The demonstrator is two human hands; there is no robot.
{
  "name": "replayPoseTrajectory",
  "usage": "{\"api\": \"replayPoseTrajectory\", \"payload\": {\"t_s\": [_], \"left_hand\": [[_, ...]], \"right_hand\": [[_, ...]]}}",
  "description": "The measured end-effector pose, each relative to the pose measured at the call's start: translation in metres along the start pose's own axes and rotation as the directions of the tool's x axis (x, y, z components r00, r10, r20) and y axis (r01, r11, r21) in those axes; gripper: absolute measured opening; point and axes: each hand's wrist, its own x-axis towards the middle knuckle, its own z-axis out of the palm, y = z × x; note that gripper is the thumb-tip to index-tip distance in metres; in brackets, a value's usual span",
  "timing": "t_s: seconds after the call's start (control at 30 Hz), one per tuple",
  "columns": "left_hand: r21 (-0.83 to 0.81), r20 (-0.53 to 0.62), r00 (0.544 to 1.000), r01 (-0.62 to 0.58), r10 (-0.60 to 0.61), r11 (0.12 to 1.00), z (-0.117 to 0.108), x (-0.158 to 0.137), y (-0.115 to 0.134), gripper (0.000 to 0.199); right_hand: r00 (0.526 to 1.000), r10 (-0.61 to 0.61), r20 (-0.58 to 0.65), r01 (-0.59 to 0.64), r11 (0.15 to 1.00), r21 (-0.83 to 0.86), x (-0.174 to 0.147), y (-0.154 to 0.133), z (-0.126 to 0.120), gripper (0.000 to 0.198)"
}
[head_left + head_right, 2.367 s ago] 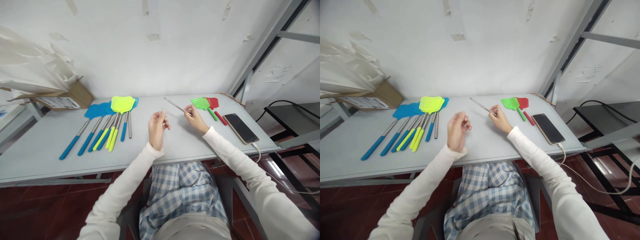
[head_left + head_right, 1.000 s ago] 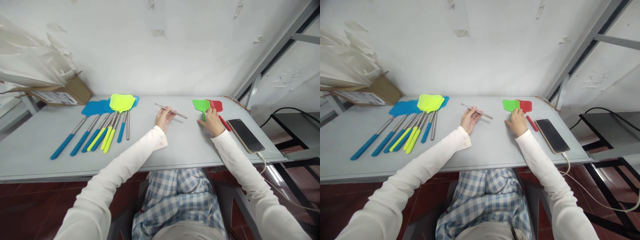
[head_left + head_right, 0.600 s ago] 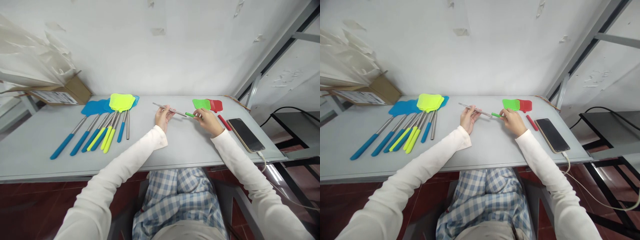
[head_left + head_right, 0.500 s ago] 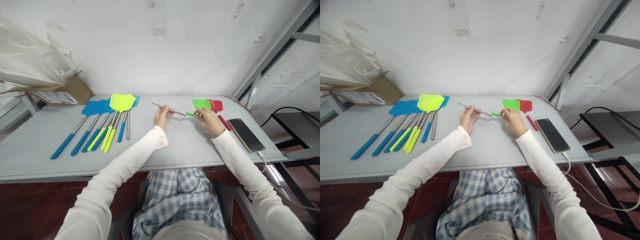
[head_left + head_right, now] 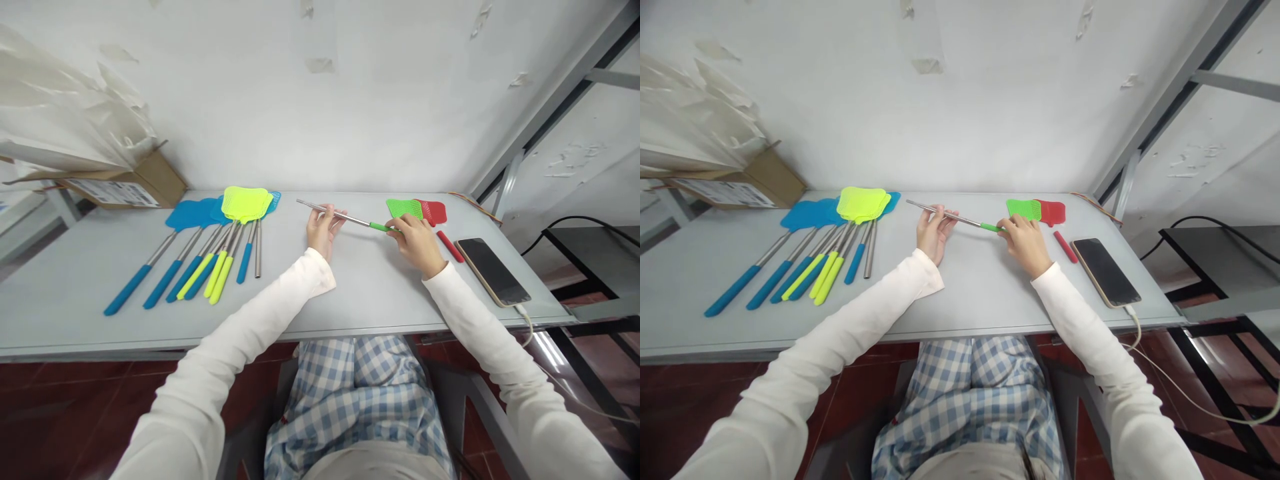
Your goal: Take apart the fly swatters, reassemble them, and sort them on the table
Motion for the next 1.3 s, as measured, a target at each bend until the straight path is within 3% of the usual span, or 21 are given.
{"api": "replayPoseTrajectory", "payload": {"t_s": [0.17, 0.37, 0.5, 0.7, 0.9, 1.0, 1.1, 1.2, 1.3], "left_hand": [[-0.020, 0.040, 0.999, 0.036, -0.035, 0.999, 0.001, -0.001, 0.003, 0.023], [-0.009, 0.128, 0.992, 0.008, -0.007, 1.000, -0.001, 0.002, 0.009, 0.025], [0.041, 0.179, 0.984, 0.004, -0.012, 0.999, -0.004, 0.005, 0.013, 0.026], [0.113, 0.249, 0.955, 0.139, -0.163, 0.984, -0.001, -0.007, 0.005, 0.030], [0.183, 0.334, 0.930, 0.094, -0.152, 0.979, 0.006, -0.018, 0.002, 0.042], [0.195, 0.230, 0.969, 0.048, -0.093, 0.980, 0.006, -0.014, 0.006, 0.042], [0.223, 0.110, 0.994, -0.020, -0.005, 0.975, 0.003, -0.005, 0.013, 0.046], [0.321, 0.171, 0.985, -0.088, 0.033, 0.943, -0.003, 0.002, 0.019, 0.045], [0.486, 0.286, 0.958, -0.169, 0.027, 0.857, -0.008, 0.005, 0.022, 0.039]], "right_hand": [[1.000, 0.007, -0.007, -0.007, 0.999, -0.051, 0.001, -0.002, -0.004, 0.025], [0.999, -0.015, -0.029, 0.021, 0.972, 0.233, 0.002, 0.004, 0.004, 0.019], [0.998, -0.004, -0.063, 0.020, 0.968, 0.252, 0.005, 0.003, 0.008, 0.017], [0.997, -0.052, -0.056, 0.067, 0.946, 0.318, 0.011, -0.012, 0.012, 0.019], [0.988, -0.145, -0.055, 0.154, 0.871, 0.467, 0.025, -0.020, 0.013, 0.026], [0.998, -0.050, -0.033, 0.059, 0.927, 0.370, 0.041, -0.003, 0.013, 0.039], [0.983, 0.174, -0.062, -0.171, 0.984, 0.047, 0.052, 0.027, 0.023, 0.044], [0.962, 0.269, 0.046, -0.255, 0.945, -0.203, 0.050, 0.049, 0.037, 0.061], [0.952, 0.285, 0.116, -0.250, 0.936, -0.248, 0.046, 0.054, 0.046, 0.056]]}}
